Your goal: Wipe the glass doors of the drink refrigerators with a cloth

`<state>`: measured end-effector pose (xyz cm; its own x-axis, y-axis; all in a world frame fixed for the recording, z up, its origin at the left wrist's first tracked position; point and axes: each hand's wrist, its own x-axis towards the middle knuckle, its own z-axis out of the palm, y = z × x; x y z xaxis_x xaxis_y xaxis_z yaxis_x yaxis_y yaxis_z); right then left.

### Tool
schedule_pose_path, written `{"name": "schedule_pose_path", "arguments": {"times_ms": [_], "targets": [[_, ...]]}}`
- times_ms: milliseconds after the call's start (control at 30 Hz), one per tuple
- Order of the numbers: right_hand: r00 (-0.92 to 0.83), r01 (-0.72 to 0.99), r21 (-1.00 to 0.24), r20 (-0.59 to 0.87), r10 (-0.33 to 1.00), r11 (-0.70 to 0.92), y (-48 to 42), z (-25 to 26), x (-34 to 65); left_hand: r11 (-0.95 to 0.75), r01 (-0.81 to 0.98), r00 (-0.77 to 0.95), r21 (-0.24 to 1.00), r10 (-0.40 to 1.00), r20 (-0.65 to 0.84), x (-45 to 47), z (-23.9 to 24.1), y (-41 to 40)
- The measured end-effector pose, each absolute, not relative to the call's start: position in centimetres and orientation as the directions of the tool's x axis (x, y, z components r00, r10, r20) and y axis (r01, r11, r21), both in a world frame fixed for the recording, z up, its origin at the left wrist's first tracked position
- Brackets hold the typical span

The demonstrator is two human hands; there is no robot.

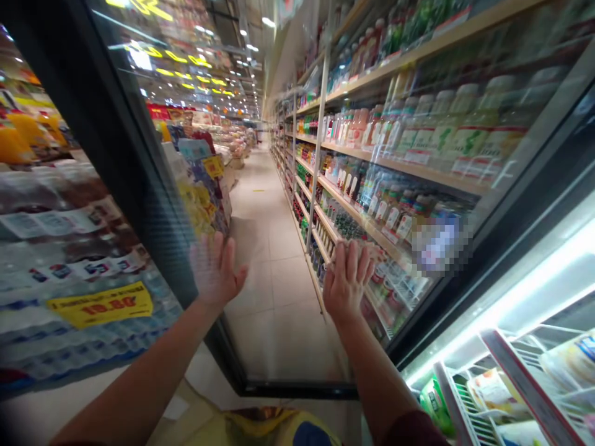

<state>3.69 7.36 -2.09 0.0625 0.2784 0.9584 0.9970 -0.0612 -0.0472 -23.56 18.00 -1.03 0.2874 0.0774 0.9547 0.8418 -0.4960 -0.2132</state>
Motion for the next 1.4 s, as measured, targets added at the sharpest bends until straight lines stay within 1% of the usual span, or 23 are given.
{"name": "schedule_pose_path", "arguments": {"times_ms": [100, 167, 233, 367, 433, 467, 567, 633, 700, 767, 833, 900, 967, 1033, 1067, 1100, 1133, 1200, 1233, 1267, 1300, 1367, 1400], "targets": [[-0.142, 0.989, 0.141, 0.903, 0.406, 0.033, 6.4, -5.7, 2.2, -0.509, 0.837, 0.282, -0.198, 0.091, 0.955, -23.7, -1.3, 17.9], [-0.229, 0.973, 0.21, 0.85, 0.474, 0.094, 5.7, -6.6, 2.5, -0.532, 0.833, 0.264, -0.151, 0.141, 0.954, -23.8, -1.6, 17.9], [-0.154, 0.988, 0.147, 0.877, 0.455, 0.05, 5.4, -5.3, 4.0, -0.553, 0.829, 0.237, -0.088, 0.203, 0.95, -23.9, -1.8, 17.9], [0.143, 0.99, -0.133, 0.949, 0.283, -0.055, 5.4, -1.6, 6.7, -0.555, 0.83, 0.224, -0.055, 0.242, 0.944, -24.1, -1.9, 17.4], [0.151, 0.989, -0.144, 0.947, 0.285, -0.044, 5.2, -2.1, 5.8, -0.541, 0.838, 0.232, -0.071, 0.236, 0.944, -24.2, -1.7, 17.0], [0.099, 0.995, -0.097, 0.945, 0.312, -0.019, 4.9, -3.0, 4.9, -0.531, 0.844, 0.234, -0.081, 0.229, 0.945, -24.3, -1.7, 16.8], [-0.165, 0.985, 0.124, 0.875, 0.456, 0.117, 4.2, -5.6, 2.2, -0.509, 0.853, 0.242, -0.117, 0.186, 0.952, -24.4, -1.4, 16.0], [-0.215, 0.976, 0.159, 0.833, 0.51, 0.151, 4.0, -5.4, 2.0, -0.507, 0.851, 0.244, -0.137, 0.151, 0.958, -24.4, -1.3, 15.5], [-0.087, 0.995, 0.053, 0.876, 0.475, 0.084, 4.3, -3.8, 3.2, -0.504, 0.851, 0.247, -0.144, 0.144, 0.958, -24.4, -1.2, 15.1], [0.077, 0.996, -0.091, 0.925, 0.371, 0.02, 4.8, -2.0, 4.9, -0.495, 0.858, 0.245, -0.136, 0.161, 0.956, -24.3, -1.2, 14.8], [0.145, 0.987, -0.157, 0.942, 0.303, 0.015, 5.2, -1.7, 5.5, -0.494, 0.862, 0.231, -0.112, 0.186, 0.955, -24.3, -1.2, 14.6], [0.075, 0.99, -0.108, 0.947, 0.312, 0.089, 5.0, -3.1, 4.4, -0.507, 0.857, 0.221, -0.094, 0.195, 0.956, -24.3, -1.2, 14.4], [-0.104, 0.974, 0.024, 0.931, 0.349, 0.226, 4.2, -5.4, 2.1, -0.512, 0.852, 0.23, -0.114, 0.17, 0.958, -24.4, -1.1, 14.3], [-0.323, 0.892, 0.144, 0.866, 0.381, 0.429, 3.1, -6.6, -0.2, -0.491, 0.856, 0.249, -0.162, 0.116, 0.962, -24.4, -1.0, 14.1], [-0.396, 0.833, 0.133, 0.822, 0.41, 0.536, 2.5, -6.4, -1.0, -0.478, 0.859, 0.256, -0.181, 0.096, 0.962, -24.4, -0.9, 14.1], [-0.425, 0.781, 0.064, 0.784, 0.453, 0.621, 2.1, -5.7, -1.3, -0.47, 0.862, 0.259, -0.19, 0.086, 0.962, -24.4, -0.9, 14.0], [-0.416, 0.738, -0.047, 0.753, 0.509, 0.673, 1.7, -4.5, -1.2, -0.468, 0.862, 0.26, -0.192, 0.085, 0.962, -24.4, -0.9, 14.0], [-0.3, 0.685, -0.284, 0.729, 0.615, 0.671, 1.7, -1.7, 0.3, -0.475, 0.861, 0.256, -0.183, 0.092, 0.962, -24.3, -0.9, 14.0], [-0.208, 0.684, -0.347, 0.75, 0.628, 0.641, 1.9, -0.6, 1.3, -0.479, 0.86, 0.251, -0.178, 0.094, 0.963, -24.3, -0.9, 14.0], [-0.127, 0.699, -0.359, 0.789, 0.602, 0.619, 2.3, 0.1, 2.4, -0.482, 0.858, 0.248, -0.175, 0.091, 0.964, -24.2, -1.0, 14.1], [-0.064, 0.735, -0.33, 0.836, 0.545, 0.592, 2.8, 0.2, 3.3, -0.484, 0.858, 0.245, -0.173, 0.088, 0.966, -24.2, -1.0, 14.1], [-0.02, 0.849, -0.177, 0.931, 0.365, 0.497, 3.8, -1.4, 4.3, -0.483, 0.86, 0.241, -0.164, 0.101, 0.965, -24.2, -1.1, 14.3], [-0.043, 0.903, -0.083, 0.959, 0.28, 0.421, 4.2, -2.9, 4.3, -0.479, 0.864, 0.238, -0.157, 0.114, 0.964, -24.2, -1.2, 14.3]]}}
